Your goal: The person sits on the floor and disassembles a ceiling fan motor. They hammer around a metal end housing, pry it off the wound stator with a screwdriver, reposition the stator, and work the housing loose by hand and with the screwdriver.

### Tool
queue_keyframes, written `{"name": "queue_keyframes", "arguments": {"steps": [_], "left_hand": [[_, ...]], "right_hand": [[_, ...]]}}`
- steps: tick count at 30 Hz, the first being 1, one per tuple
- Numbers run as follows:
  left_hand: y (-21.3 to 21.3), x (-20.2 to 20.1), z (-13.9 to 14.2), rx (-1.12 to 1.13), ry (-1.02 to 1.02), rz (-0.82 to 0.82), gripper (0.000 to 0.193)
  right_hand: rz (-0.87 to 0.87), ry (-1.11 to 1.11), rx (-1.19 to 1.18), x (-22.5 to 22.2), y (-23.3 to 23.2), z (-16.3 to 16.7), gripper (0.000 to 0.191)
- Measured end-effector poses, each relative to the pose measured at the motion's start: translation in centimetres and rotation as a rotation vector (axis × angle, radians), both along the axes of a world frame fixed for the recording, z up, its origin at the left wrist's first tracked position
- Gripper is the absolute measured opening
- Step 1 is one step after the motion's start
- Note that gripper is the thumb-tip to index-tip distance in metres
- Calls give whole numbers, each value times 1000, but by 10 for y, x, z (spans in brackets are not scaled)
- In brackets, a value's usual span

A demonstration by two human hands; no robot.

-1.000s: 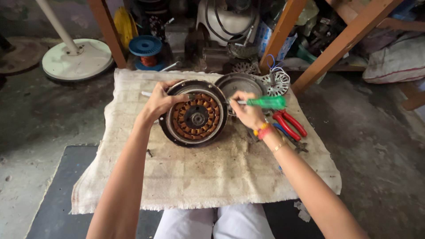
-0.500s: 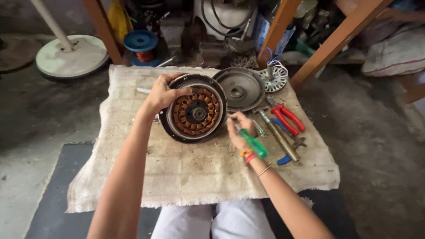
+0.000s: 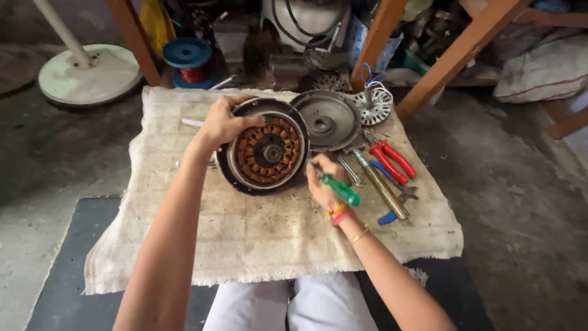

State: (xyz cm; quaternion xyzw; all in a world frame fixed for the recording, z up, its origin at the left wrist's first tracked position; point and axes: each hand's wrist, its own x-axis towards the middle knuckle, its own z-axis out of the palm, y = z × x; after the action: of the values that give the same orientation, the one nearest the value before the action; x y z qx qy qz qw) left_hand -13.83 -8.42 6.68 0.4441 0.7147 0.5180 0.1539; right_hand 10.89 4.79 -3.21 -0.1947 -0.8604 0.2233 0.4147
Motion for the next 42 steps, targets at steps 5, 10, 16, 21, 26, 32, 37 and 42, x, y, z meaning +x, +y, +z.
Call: {"name": "queue_keyframes", "arguments": {"steps": [5, 10, 16, 21, 26, 32, 37, 42], "left_hand": [[-5, 0, 0, 51, -142, -33, 52], [0, -1, 2, 37, 18, -32, 47], [-2, -3, -4, 46, -69, -40, 45], [-4, -2, -3, 54, -69, -42, 48], [-1, 0, 0, 11, -35, -21, 48], [-8, -2, -2, 51, -129, -38, 52], [-3, 1, 0, 12, -73, -18, 48], [-7, 0, 1, 52, -111, -63, 48]], "right_hand": [[102, 157, -209, -12, 12, 7, 10], [7, 61, -390, -1, -11, -10, 11], [176, 155, -378, -11, 14, 6, 11], [146, 163, -394, -12, 13, 10, 15], [64, 44, -225, 3, -9, 0, 14], [182, 176, -452, -14, 22, 17, 13], [147, 134, -384, -7, 1, 1, 13], [181, 81, -513, -6, 2, 2, 15]]}}
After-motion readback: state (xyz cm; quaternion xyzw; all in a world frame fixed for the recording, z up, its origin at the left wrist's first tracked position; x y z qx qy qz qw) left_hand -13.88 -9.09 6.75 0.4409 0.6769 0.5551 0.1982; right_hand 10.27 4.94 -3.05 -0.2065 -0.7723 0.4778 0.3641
